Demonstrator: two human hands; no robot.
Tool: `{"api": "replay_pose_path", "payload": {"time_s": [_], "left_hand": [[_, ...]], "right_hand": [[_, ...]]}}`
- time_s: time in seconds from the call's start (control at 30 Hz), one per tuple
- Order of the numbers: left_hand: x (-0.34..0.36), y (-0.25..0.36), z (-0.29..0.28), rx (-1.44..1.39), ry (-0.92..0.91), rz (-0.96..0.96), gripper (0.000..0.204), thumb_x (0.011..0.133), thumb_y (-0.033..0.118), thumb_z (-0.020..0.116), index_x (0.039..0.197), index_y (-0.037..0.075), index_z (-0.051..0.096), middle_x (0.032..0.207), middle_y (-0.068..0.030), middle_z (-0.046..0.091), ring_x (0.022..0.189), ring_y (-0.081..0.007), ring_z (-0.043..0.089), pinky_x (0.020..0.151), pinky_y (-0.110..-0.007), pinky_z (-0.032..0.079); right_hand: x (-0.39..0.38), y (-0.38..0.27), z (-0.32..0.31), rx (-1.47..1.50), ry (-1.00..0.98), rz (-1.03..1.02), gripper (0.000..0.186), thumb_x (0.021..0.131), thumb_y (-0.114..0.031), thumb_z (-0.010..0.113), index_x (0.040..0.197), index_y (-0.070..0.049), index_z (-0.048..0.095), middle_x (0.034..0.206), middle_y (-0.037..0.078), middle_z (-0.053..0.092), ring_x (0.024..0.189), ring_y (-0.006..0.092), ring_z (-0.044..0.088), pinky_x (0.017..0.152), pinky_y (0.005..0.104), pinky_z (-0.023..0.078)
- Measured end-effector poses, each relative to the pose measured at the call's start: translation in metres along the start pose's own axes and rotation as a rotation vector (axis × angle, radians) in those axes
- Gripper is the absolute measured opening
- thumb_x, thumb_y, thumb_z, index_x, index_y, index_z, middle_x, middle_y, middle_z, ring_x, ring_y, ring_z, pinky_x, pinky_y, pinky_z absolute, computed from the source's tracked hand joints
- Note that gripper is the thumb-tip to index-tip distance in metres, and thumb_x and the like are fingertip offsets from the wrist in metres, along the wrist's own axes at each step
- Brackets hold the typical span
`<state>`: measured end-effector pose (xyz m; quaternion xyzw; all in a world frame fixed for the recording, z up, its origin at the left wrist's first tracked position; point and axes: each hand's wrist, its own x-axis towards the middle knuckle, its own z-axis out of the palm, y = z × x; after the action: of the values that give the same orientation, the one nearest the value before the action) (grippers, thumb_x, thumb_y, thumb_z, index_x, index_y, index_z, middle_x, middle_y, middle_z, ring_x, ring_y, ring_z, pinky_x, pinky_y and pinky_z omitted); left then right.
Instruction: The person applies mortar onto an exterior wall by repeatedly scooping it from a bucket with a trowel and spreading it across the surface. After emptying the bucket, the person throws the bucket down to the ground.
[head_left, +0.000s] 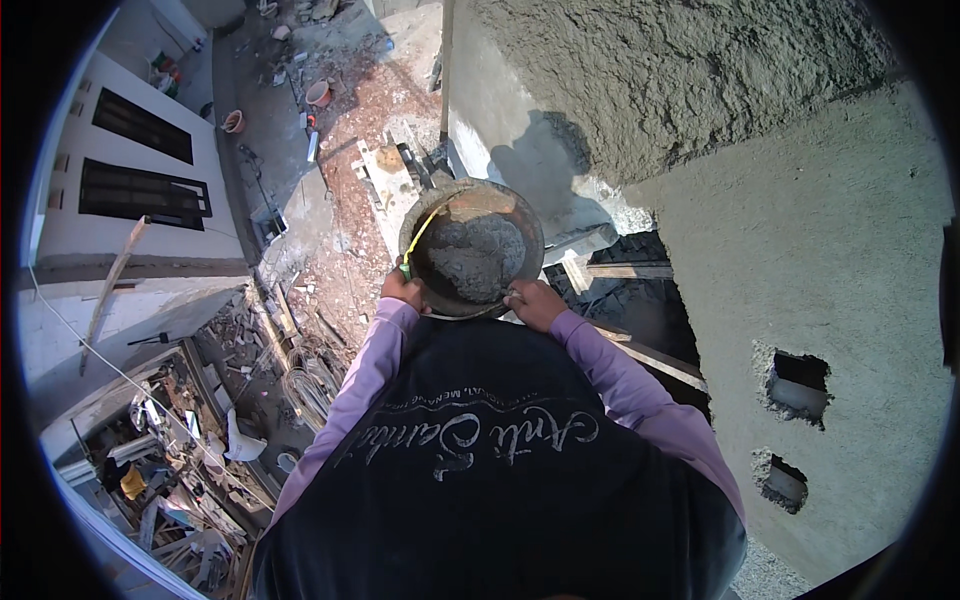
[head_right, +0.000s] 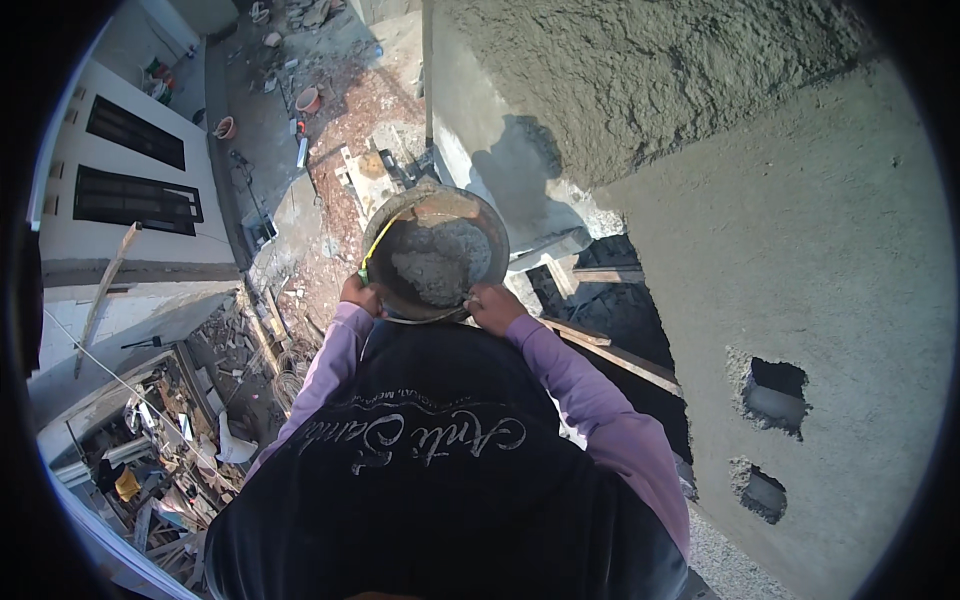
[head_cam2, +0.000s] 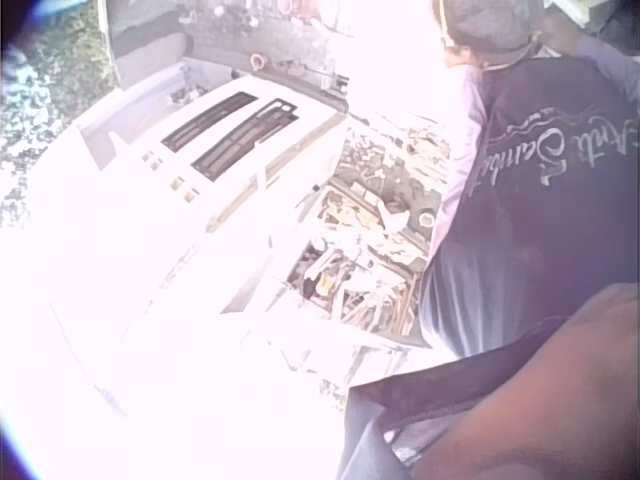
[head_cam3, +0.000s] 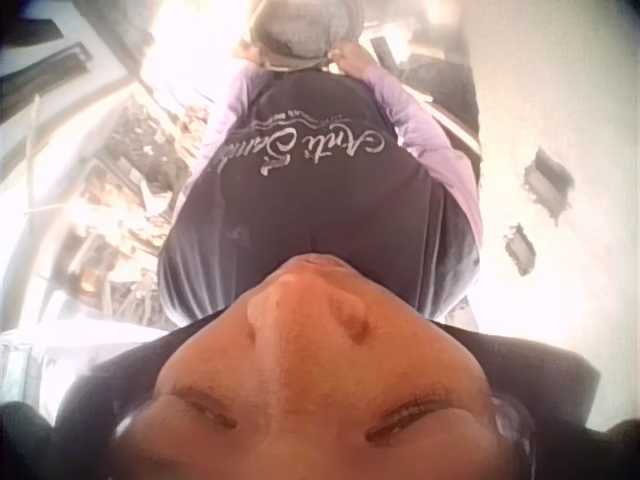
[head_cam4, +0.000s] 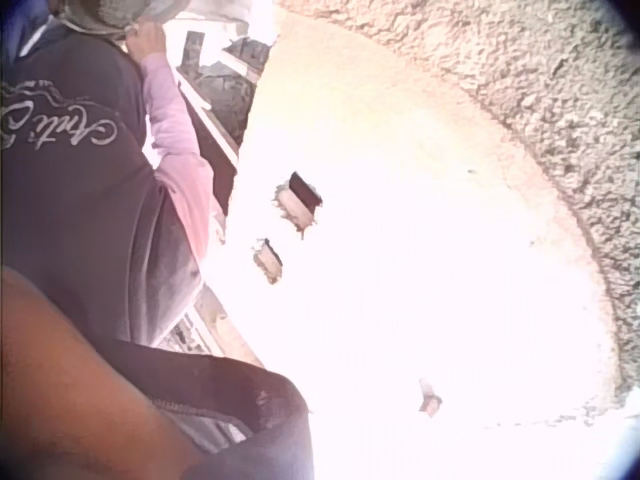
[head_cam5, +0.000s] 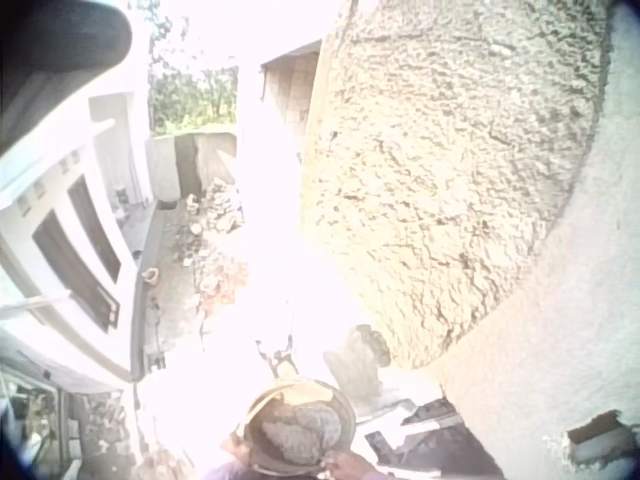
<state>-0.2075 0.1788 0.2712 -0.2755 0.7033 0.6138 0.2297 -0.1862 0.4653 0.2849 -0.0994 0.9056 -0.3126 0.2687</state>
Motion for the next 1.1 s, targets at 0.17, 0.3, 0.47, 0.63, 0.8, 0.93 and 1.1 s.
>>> {"api": "replay_pose_path", "payload": {"time_s": [0.17, 0.3, 0.47, 0.63, 0.8, 0.93, 1.1], "left_hand": [[0.007, -0.012, -0.009, -0.048, 0.017, -0.010, 0.046, 0.082, 0.000, 0.044, 0.128, 0.001, 0.050, 0.076, -0.0139, 0.064, 0.045, -0.0226, 0.059, 0.039, -0.033, 0.051], [0.018, -0.017, -0.018, -0.180, 0.093, -0.074, 0.020, 0.087, 0.001, 0.046, 0.105, 0.001, 0.056, 0.065, -0.0116, 0.056, 0.039, -0.0197, 0.050, 0.034, -0.036, 0.048], [0.014, -0.024, -0.025, -0.209, 0.115, -0.031, 0.020, 0.085, 0.000, 0.047, 0.103, 0.000, 0.056, 0.064, -0.0120, 0.056, 0.039, -0.0207, 0.052, 0.034, -0.037, 0.048], [-0.006, -0.059, -0.037, -0.223, 0.147, 0.065, 0.023, 0.080, 0.002, 0.050, 0.100, 0.000, 0.060, 0.070, -0.0121, 0.062, 0.042, -0.0218, 0.056, 0.035, -0.036, 0.049], [-0.034, -0.044, -0.044, -0.187, 0.209, 0.116, 0.023, 0.076, 0.003, 0.050, 0.094, 0.000, 0.063, 0.069, -0.0106, 0.064, 0.045, -0.0224, 0.059, 0.038, -0.038, 0.050], [-0.030, -0.038, -0.045, -0.132, 0.181, 0.046, 0.021, 0.077, 0.005, 0.053, 0.094, -0.003, 0.063, 0.071, -0.0123, 0.065, 0.048, -0.0238, 0.060, 0.041, -0.038, 0.053], [-0.017, -0.075, -0.042, 0.042, 0.262, 0.240, 0.038, 0.082, 0.003, 0.050, 0.119, -0.003, 0.053, 0.084, -0.0171, 0.067, 0.054, -0.0263, 0.064, 0.050, -0.038, 0.054]], "right_hand": [[0.000, -0.024, -0.033, -0.097, -0.006, 0.033, 0.038, 0.081, -0.031, 0.068, 0.104, -0.001, 0.063, 0.108, 0.023, 0.063, 0.104, 0.0409, 0.059, 0.091, 0.0467, 0.047], [-0.010, -0.051, -0.077, -0.211, 0.157, -0.147, 0.034, 0.082, -0.027, 0.067, 0.103, -0.001, 0.063, 0.100, 0.020, 0.061, 0.097, 0.0410, 0.060, 0.086, 0.0481, 0.048], [-0.036, -0.157, -0.187, -0.241, 0.273, -0.397, 0.028, 0.083, -0.025, 0.065, 0.097, 0.000, 0.063, 0.087, 0.021, 0.062, 0.090, 0.0404, 0.062, 0.077, 0.0472, 0.048], [-0.061, -0.277, -0.314, -0.265, 0.205, -0.551, 0.026, 0.086, -0.027, 0.067, 0.093, -0.002, 0.065, 0.070, 0.014, 0.062, 0.057, 0.0301, 0.059, 0.057, 0.0375, 0.047], [-0.026, -0.288, -0.415, 0.373, -0.092, -0.766, 0.021, 0.092, -0.017, 0.060, 0.089, 0.003, 0.063, 0.068, 0.008, 0.061, 0.050, 0.0090, 0.055, 0.044, 0.0212, 0.044], [0.045, -0.210, -0.513, 0.680, -0.056, -0.617, 0.022, 0.096, -0.021, 0.053, 0.085, -0.002, 0.052, 0.069, 0.012, 0.058, 0.048, 0.0119, 0.052, 0.038, 0.0244, 0.042], [-0.070, -0.092, -0.417, 0.504, 1.114, -0.165, 0.028, 0.097, -0.027, 0.052, 0.084, -0.003, 0.056, 0.059, 0.002, 0.050, 0.042, 0.0076, 0.042, 0.037, 0.0227, 0.033]]}}
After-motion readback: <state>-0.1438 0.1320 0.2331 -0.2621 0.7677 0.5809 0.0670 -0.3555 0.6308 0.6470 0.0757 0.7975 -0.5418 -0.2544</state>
